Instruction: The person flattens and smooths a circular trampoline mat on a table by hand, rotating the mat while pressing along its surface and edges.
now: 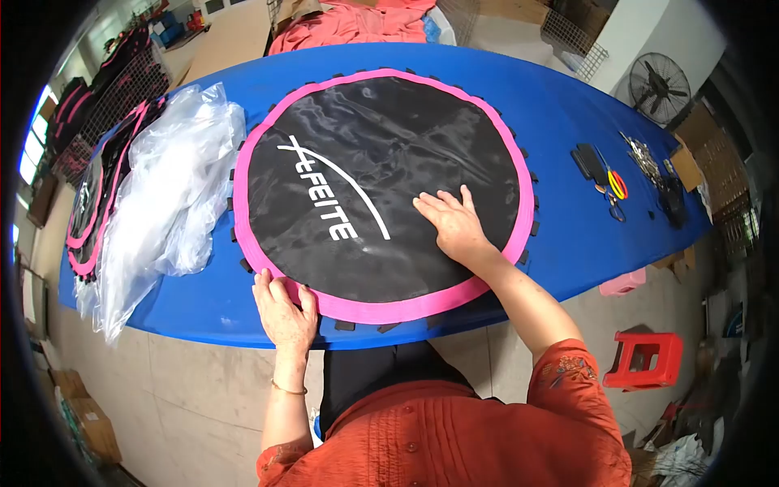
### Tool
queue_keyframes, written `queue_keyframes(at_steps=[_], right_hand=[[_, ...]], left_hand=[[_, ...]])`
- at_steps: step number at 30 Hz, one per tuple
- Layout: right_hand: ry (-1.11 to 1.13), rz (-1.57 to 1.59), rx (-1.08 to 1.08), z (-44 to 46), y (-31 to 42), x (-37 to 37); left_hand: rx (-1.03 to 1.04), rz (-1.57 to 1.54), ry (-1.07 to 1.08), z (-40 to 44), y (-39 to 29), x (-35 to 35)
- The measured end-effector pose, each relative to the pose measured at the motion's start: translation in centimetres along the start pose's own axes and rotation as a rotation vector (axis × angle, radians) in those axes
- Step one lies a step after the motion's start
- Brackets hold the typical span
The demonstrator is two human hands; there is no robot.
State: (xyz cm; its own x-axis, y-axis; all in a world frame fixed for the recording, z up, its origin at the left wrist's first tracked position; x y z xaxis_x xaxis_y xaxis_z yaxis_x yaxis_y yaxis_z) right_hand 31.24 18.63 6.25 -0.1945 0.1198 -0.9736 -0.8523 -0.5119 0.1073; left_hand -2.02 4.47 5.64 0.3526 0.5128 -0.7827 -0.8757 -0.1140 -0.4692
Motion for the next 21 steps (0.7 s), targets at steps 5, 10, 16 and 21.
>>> queue_keyframes(at_steps=[5, 10, 16, 21], right_hand=[[-0.005, -0.016, -0.087, 4.7, 2.3, 1.9], [-0.001, 0.026, -0.056, 10.1, 4.1, 2.8], [0.015, 0.064, -0.080, 12.4, 6.2, 3.9], [0.048, 0.017, -0.191, 8.8, 9.2, 2.3]], left_hand=[[0.014, 0.017, -0.019, 0.0, 0.1, 0.1], [0.019, -0.011, -0.021, 0.0, 0.0, 0.0], [0.017, -0.015, -0.045, -0.1, -0.1, -0.1], [-0.003, -0.009, -0.055, 0.1, -0.2, -0.3]])
Point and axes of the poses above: each hand's wrist, its own z-axis towards the middle knuckle, its own x-axis out of the palm, y = z × x, the point moved 8 cm from there along z, towards the middle knuckle, and after that the axes turned 4 degrees about -x, right-handed, at the moved point
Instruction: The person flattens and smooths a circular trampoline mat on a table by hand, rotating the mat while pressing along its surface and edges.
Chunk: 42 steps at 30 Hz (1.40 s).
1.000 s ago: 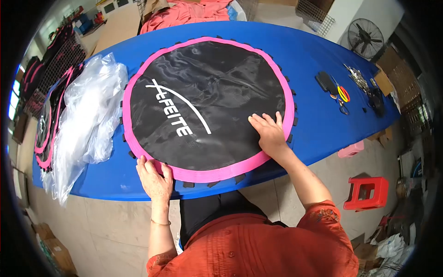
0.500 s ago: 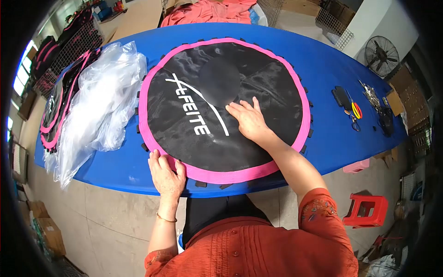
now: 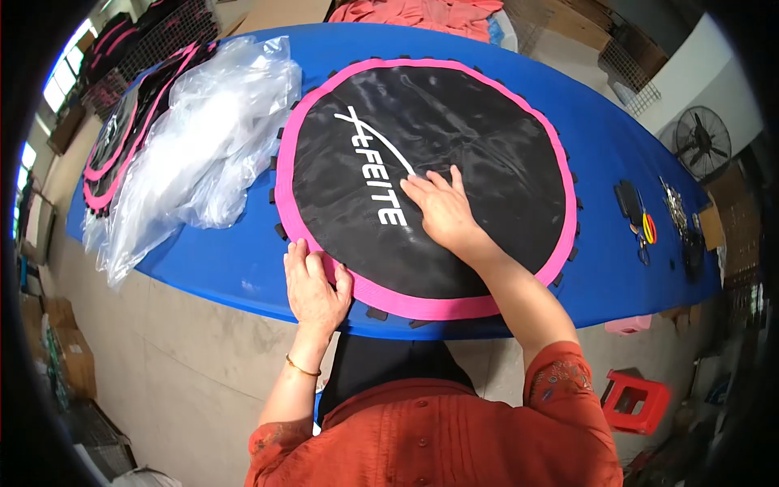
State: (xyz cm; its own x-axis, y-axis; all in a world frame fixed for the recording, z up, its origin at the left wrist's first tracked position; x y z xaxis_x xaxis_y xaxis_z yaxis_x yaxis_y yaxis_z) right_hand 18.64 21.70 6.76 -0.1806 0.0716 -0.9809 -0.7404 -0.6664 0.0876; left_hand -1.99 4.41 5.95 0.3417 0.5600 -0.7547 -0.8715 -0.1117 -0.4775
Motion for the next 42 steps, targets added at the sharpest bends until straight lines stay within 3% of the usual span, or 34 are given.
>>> queue_keyframes(at_steps=[2, 9, 18, 26, 36, 42], right_hand=[[0.007, -0.022, -0.064, -0.8, 1.2, 0.2], [-0.040, -0.041, 0.042, 1.3, 0.6, 0.5], [-0.119, 0.072, -0.266, -0.5, 9.7, 0.7], [-0.108, 0.100, -0.285, 4.0, 13.5, 1.4], [-0.092, 0.087, -0.305, -4.0, 12.3, -0.9], [-0.154, 0.109, -0.262, -1.0, 11.7, 0.0]], left_hand=[[0.006, -0.018, -0.005, -0.1, -0.1, -0.2], [0.020, 0.009, -0.016, -0.1, -0.3, -0.3], [0.005, -0.009, -0.022, -0.2, -0.2, -0.3], [0.008, -0.014, -0.034, -0.2, -0.2, -0.3], [0.023, -0.025, -0.079, -0.1, -0.5, -0.8], [0.026, -0.016, -0.072, -0.2, -0.1, -0.2]])
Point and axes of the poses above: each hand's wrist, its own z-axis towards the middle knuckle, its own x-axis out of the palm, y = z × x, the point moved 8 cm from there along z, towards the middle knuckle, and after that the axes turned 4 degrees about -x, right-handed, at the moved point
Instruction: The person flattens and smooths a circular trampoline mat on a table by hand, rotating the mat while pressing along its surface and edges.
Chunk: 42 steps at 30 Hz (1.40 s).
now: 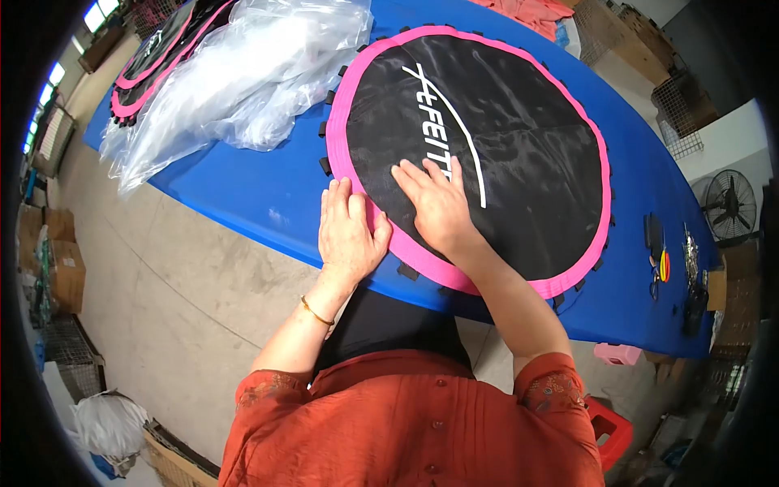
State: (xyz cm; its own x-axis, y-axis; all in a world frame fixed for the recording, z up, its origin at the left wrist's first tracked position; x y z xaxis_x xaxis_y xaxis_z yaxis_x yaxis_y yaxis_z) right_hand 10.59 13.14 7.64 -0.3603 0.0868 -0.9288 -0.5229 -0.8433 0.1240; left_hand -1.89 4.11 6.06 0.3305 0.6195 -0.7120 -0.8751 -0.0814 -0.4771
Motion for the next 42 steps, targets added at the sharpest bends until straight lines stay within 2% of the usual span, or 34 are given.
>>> queue_keyframes(at_steps=[4, 6, 11, 14, 16, 18, 23, 27, 38, 42], right_hand=[[0.028, 0.051, 0.015, -0.2, 0.0, 0.0], [0.039, 0.082, -0.106, -2.0, 1.2, -1.1], [0.202, 0.013, -0.034, -8.2, 0.0, -3.6], [0.220, -0.039, -0.051, -10.9, -0.6, -4.3], [0.221, -0.039, -0.051, -10.8, -0.5, -3.8], [0.098, 0.050, -0.069, -9.3, 0.2, -3.7], [0.095, 0.121, -0.099, -5.4, 2.4, -1.8], [0.123, 0.126, -0.100, -6.3, 2.3, -2.9], [0.264, 0.027, 0.122, -16.9, -2.2, -7.7], [0.214, 0.099, 0.128, -17.5, -1.8, -7.2]], left_hand=[[-0.006, 0.008, 0.012, -0.1, 0.2, 0.2], [-0.007, 0.006, 0.021, 0.0, 0.2, 0.1], [-0.009, 0.011, 0.027, 0.1, 0.1, 0.0], [-0.013, 0.002, 0.019, 0.1, -0.1, -0.2], [-0.009, 0.013, 0.018, 0.1, 0.0, -0.1], [0.008, 0.019, 0.018, 0.1, -0.1, 0.0], [0.007, 0.013, 0.027, 0.0, 0.1, 0.1], [0.007, 0.014, 0.052, 0.0, 0.3, 0.3], [0.020, 0.026, 0.179, 0.7, 0.1, 1.7], [0.030, 0.014, 0.222, 1.8, 0.2, 2.5]])
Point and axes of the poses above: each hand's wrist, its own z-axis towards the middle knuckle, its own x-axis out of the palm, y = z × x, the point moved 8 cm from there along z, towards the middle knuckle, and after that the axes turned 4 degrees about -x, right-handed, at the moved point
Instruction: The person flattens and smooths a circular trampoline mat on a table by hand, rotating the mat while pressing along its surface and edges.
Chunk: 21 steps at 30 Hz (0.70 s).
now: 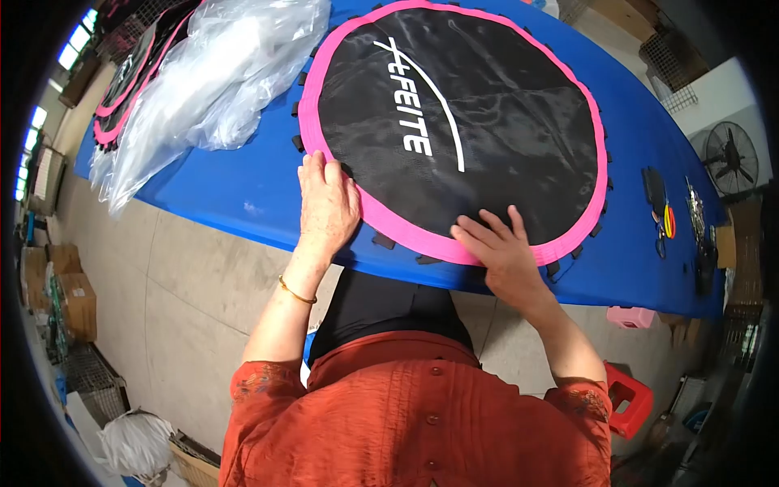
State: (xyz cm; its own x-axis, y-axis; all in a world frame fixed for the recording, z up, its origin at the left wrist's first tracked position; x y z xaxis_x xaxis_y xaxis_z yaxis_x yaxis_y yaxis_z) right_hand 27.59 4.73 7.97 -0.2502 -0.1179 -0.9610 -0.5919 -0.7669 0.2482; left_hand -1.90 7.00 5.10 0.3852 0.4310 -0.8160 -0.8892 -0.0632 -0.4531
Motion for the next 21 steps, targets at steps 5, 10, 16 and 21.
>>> queue_keyframes(at_steps=[5, 10, 16, 21], right_hand=[[-0.012, -0.074, -0.014, 0.3, 0.1, -0.2], [-0.068, -0.232, 0.144, -2.7, -5.3, -1.6], [-0.099, -0.168, 0.418, -5.4, -9.7, -3.3], [-0.153, -0.221, 0.320, -4.4, -8.6, -2.7]], left_hand=[[0.091, -0.021, -0.017, 1.0, 0.1, -0.1], [0.119, 0.029, -0.020, 0.8, 0.2, -0.1], [0.106, 0.055, -0.001, 0.7, 0.5, 0.5], [0.077, 0.104, 0.034, 0.7, 0.5, 0.9]])
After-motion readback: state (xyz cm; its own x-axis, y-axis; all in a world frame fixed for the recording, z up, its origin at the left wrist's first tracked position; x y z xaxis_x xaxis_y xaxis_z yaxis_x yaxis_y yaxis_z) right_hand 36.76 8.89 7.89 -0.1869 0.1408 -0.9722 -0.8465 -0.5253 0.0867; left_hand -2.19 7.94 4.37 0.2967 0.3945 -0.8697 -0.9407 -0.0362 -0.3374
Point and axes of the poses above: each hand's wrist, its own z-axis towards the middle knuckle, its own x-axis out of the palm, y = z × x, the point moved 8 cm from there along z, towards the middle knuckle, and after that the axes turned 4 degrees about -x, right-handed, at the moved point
